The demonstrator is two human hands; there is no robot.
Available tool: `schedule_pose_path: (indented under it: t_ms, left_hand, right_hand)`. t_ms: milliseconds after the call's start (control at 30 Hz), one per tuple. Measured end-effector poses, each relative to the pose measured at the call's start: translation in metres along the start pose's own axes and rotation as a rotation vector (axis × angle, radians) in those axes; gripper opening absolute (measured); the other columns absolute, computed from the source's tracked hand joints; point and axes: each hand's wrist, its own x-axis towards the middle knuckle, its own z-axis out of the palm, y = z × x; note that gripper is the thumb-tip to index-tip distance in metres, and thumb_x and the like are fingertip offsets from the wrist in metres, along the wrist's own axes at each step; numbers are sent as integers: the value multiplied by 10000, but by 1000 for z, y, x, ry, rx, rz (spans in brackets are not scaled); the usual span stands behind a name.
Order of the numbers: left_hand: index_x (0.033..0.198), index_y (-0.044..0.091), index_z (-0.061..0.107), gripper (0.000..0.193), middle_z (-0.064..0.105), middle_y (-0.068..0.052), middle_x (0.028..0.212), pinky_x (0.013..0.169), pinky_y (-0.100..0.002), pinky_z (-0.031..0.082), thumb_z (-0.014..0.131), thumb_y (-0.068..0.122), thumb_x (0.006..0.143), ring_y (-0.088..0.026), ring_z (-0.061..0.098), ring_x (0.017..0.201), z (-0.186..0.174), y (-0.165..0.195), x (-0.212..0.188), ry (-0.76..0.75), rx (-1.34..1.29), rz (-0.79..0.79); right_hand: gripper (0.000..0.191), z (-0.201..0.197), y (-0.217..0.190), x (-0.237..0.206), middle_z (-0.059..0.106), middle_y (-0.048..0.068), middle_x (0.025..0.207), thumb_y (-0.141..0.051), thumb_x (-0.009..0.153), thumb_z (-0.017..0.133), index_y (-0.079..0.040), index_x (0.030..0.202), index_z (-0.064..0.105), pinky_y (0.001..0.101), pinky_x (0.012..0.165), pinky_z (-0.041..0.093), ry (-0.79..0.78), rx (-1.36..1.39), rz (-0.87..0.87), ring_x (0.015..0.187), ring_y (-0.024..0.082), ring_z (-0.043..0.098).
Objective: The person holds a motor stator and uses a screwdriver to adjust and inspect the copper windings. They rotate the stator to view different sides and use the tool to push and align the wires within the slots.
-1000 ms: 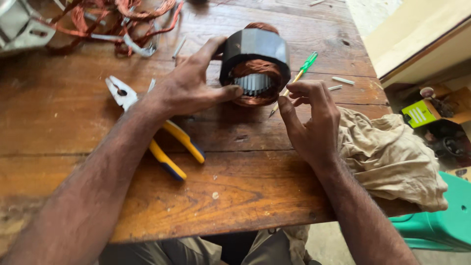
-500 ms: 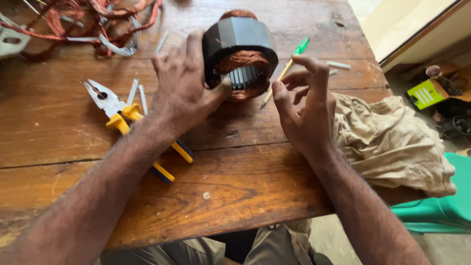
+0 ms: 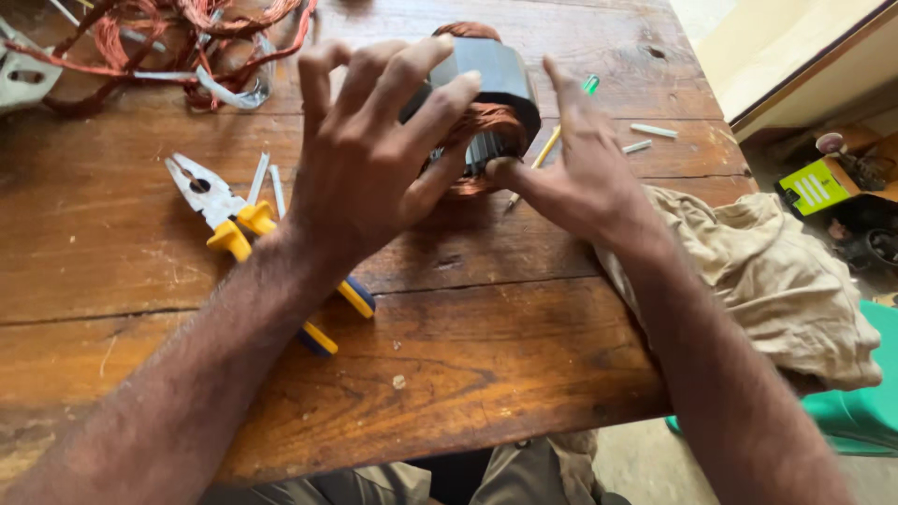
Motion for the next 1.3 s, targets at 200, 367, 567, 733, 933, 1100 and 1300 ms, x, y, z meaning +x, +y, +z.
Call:
schedule_pose_path:
  t_ms: [200, 367, 567, 733, 933, 1100, 1300]
  left_hand:
    - [1295, 68, 661, 406, 654, -120, 1309, 1227, -611, 276, 822, 209, 949, -271, 646, 1170, -1, 3, 5, -13, -58, -79]
    - [1315, 27, 653, 425, 653, -155, 1318, 1241, -617, 302, 825, 195, 965, -306, 643, 1127, 1, 4, 3, -33, -102, -85]
    - [1291, -2, 647, 425, 647, -194, 1331, 1159, -582, 380, 815, 113, 917, -374, 637, 1161, -1, 10, 4, -14, -220, -153]
    - [1310, 28, 647, 458, 677, -164, 1250, 1240, -711, 262, 847, 137, 912, -340, 689, 1111, 0, 10, 7, -1, -241, -158]
    - [1369, 41, 500, 579, 672, -163, 1123, 1091, -646, 454, 800, 86, 875, -332, 723, 1014, 6, 14, 11, -15, -434, -307]
    - [1435, 41, 416, 638, 623, -219, 1112, 688, -406, 650, 771, 61, 906, -317, 728, 889, 8, 10, 13, -177, -460, -440]
    - [1486, 51, 367, 781, 681, -155, 990, 959, -649, 515, 789, 178, 840, -369, 691, 879, 1, -11, 10, -270, -324, -463]
  right_hand:
    - [963, 3, -5, 19, 655, 208, 1392, -459, 758, 858, -35, 1515, 440, 501, 1165, 490, -103, 513, 127, 1337, 345, 616]
    - [839, 9, -12, 16, 673, 186, 1365, -285, 819, 895, -10, 1493, 476, 483, 1062, 545, 42, 488, 118, 1290, 324, 649]
    - [796, 10, -24, 13, 691, 184, 1302, -96, 763, 879, 3, 1452, 492, 363, 876, 657, 88, 660, 246, 1139, 282, 765]
    - [792, 1, -24, 10, 666, 181, 1293, -117, 726, 869, -26, 1447, 554, 351, 816, 653, 152, 490, 303, 1096, 272, 735]
    - [790, -8, -21, 4, 638, 144, 1278, -248, 852, 924, -29, 1514, 551, 362, 919, 634, 305, 329, 74, 1221, 264, 658]
    - [782, -3, -20, 9, 520, 121, 1281, -321, 835, 931, -106, 1494, 569, 317, 747, 686, 280, 272, 79, 1109, 220, 631]
    - [705, 4, -16, 3, 489, 151, 1421, -310, 941, 947, -165, 1504, 548, 331, 911, 655, 353, 150, -191, 1263, 246, 576]
